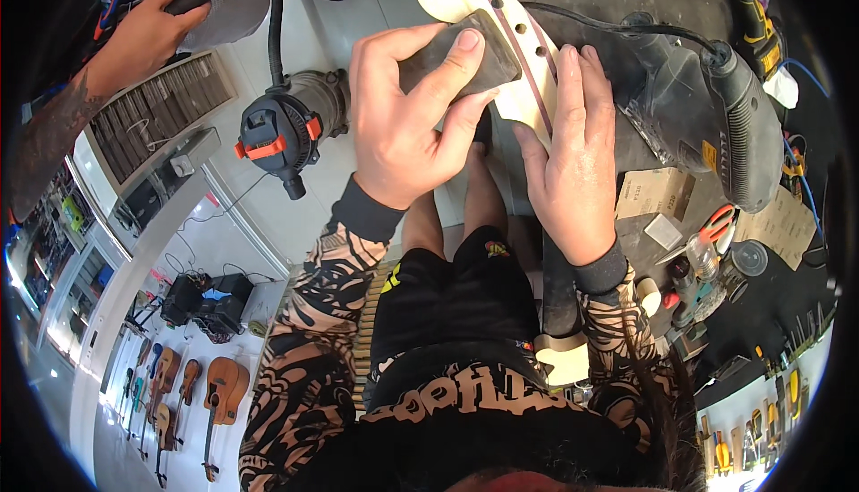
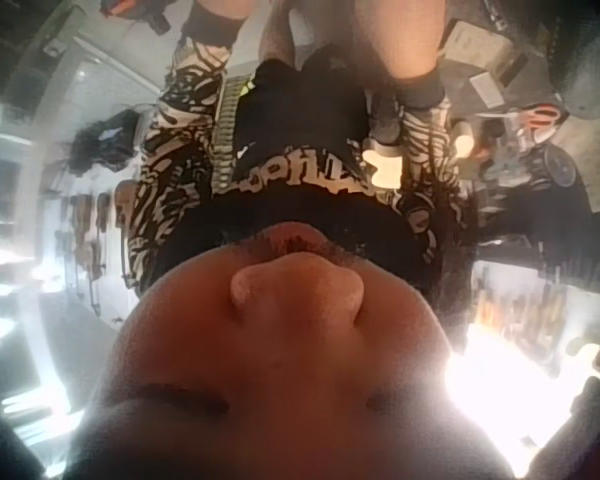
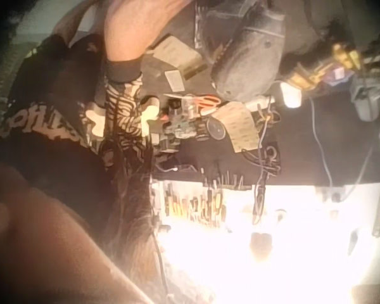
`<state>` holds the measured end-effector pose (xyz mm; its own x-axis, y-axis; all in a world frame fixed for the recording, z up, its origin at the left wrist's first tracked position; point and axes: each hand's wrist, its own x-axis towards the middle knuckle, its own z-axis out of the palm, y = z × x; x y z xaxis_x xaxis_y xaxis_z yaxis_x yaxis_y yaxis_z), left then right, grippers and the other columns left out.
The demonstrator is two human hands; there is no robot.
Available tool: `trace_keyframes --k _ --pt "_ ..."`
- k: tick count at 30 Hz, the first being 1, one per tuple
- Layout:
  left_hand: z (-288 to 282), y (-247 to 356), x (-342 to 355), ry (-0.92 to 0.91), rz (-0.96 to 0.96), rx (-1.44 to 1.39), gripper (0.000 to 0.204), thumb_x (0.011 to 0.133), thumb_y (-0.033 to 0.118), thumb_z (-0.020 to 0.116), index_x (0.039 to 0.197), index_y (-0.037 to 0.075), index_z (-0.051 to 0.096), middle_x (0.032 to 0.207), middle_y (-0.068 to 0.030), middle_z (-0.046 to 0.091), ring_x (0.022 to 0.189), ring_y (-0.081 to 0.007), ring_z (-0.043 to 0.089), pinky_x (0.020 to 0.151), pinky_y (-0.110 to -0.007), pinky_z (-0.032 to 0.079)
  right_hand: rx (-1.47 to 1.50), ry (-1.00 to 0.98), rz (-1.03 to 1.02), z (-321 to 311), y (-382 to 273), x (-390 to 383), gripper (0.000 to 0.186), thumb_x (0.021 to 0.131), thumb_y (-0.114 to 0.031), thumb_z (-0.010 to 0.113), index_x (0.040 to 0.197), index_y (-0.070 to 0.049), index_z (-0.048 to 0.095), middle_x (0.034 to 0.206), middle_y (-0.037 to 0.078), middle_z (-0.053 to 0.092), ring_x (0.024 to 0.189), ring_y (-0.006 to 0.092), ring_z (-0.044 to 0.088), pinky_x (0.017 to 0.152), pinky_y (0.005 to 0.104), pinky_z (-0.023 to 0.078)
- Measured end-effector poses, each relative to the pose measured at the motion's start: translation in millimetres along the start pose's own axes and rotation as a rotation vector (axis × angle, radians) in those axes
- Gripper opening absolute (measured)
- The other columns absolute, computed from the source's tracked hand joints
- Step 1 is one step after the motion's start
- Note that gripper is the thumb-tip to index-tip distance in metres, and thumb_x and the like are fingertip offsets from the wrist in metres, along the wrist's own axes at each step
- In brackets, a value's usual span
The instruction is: The person sands the headstock and neck of a wooden guitar with a sanding block while another person assists with a vacuum hose to clear dust.
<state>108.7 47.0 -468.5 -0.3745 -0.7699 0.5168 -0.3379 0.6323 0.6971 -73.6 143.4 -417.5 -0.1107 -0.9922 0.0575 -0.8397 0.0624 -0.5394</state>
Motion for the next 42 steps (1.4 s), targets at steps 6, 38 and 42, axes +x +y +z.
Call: trace_keyframes --k 6,38,42 --pt "4 8 -6 0.073 -0.115 -0.067 0.049 0.09 0.009 0.089 0.138 0.006 0.078 0.133 -0.0178 0.069 0.111 -0.0326 0.067 0.095 -0.041 0.057 0.003 -0.003 -0.005 0 1 0 0.107 0.083 0.001 0.087 0.174 -0.002 0.031 0.162 0.025 0.047 0.155 0.0536 0.044 0.128 0.0666 0.038" --pt "-14 0 -20 -0.169 0.129 -0.064 0.054 0.087 0.009 0.091 0.139 0.011 0.076 0.137 -0.02 0.069 0.117 -0.0393 0.065 0.098 -0.048 0.056 -0.019 -0.016 0.016 -3 -1 0 0.105 0.084 0.0 0.085 0.174 -0.004 0.032 0.162 0.024 0.047 0.156 0.0532 0.043 0.129 0.0681 0.037" --pt "-9 3 -20 -0.061 0.022 -0.031 0.055 0.083 0.009 0.091 0.136 0.018 0.081 0.136 -0.0166 0.07 0.115 -0.0391 0.065 0.098 -0.049 0.056 0.007 0.007 -0.001 1 0 0 0.105 0.083 0.001 0.085 0.174 -0.004 0.032 0.162 0.024 0.048 0.156 0.0534 0.043 0.128 0.0681 0.037"
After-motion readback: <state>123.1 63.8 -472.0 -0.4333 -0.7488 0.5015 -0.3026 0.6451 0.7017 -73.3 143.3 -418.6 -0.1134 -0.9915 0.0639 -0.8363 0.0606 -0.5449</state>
